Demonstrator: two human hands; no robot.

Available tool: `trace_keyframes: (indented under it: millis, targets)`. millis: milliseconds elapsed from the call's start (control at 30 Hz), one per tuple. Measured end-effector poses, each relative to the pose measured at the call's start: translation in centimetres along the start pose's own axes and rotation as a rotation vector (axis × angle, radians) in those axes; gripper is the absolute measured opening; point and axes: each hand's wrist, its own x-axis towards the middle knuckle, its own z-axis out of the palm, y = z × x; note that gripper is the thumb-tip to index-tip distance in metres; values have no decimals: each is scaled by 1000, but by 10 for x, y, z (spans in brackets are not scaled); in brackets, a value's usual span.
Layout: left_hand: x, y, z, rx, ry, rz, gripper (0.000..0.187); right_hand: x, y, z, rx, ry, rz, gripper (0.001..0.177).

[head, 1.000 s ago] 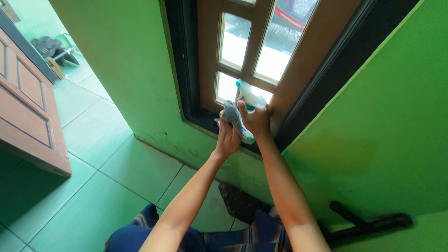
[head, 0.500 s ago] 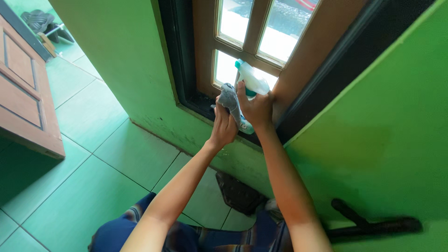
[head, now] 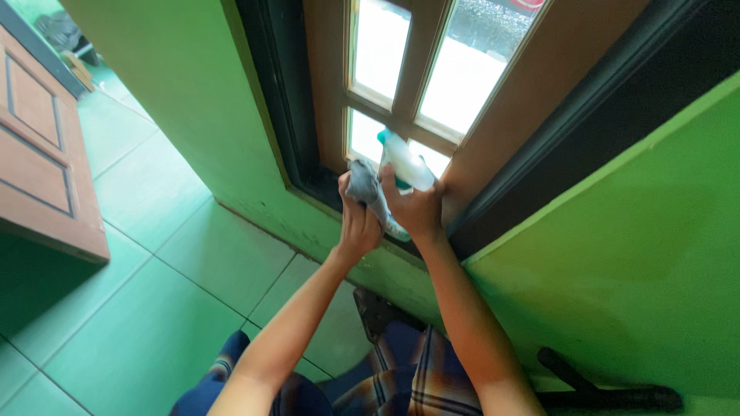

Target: The person cleans a window using a spray bottle and a cloth. They repeatedly spray the cleaning solution onto the glass and wipe it down with the cloth, focusing on different sections of the window frame and glass.

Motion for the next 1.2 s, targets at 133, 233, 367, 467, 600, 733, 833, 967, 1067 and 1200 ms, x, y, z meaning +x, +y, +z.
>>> trace_keyframes:
  millis: [133, 233, 367, 467, 600, 733, 833, 967, 1067, 1200]
  targets:
    - [-23, -6, 6, 56, -6, 13, 34, -8, 5, 4, 9, -6, -8, 20]
    - [-38, -8, 20, 56, -58, -70, 39, -4, 9, 2, 17, -29, 27, 22]
    - [-62, -18, 36, 100, -127, -127, 45, -7, 6, 1, 11, -5, -17, 25]
    - [-73, -28, 42, 62, -127, -101, 43, -7, 4, -1, 14, -20, -17, 25]
    - [-78, -35, 47, 100, -100, -42, 41, -9, 6, 0, 64, -20, -26, 24]
    - [-75, -31, 43, 70, -77, -49, 41, -7, 7, 2, 46, -20, -34, 22]
    - [-71, -28, 43, 95, -60, -41, 42, -4, 6, 3, 7, -6, -45, 22]
    - [-73, -33, 48, 111, -22, -23, 43, -6, 12, 6, 14, -13, -9, 22]
    - [-71, -30, 50, 199, 1, -1, 43, -3, 15, 6, -9, -69, 54, 21]
    - [-63, -27, 46, 150, 12, -15, 43, -3, 7, 5, 1, -3, -24, 19]
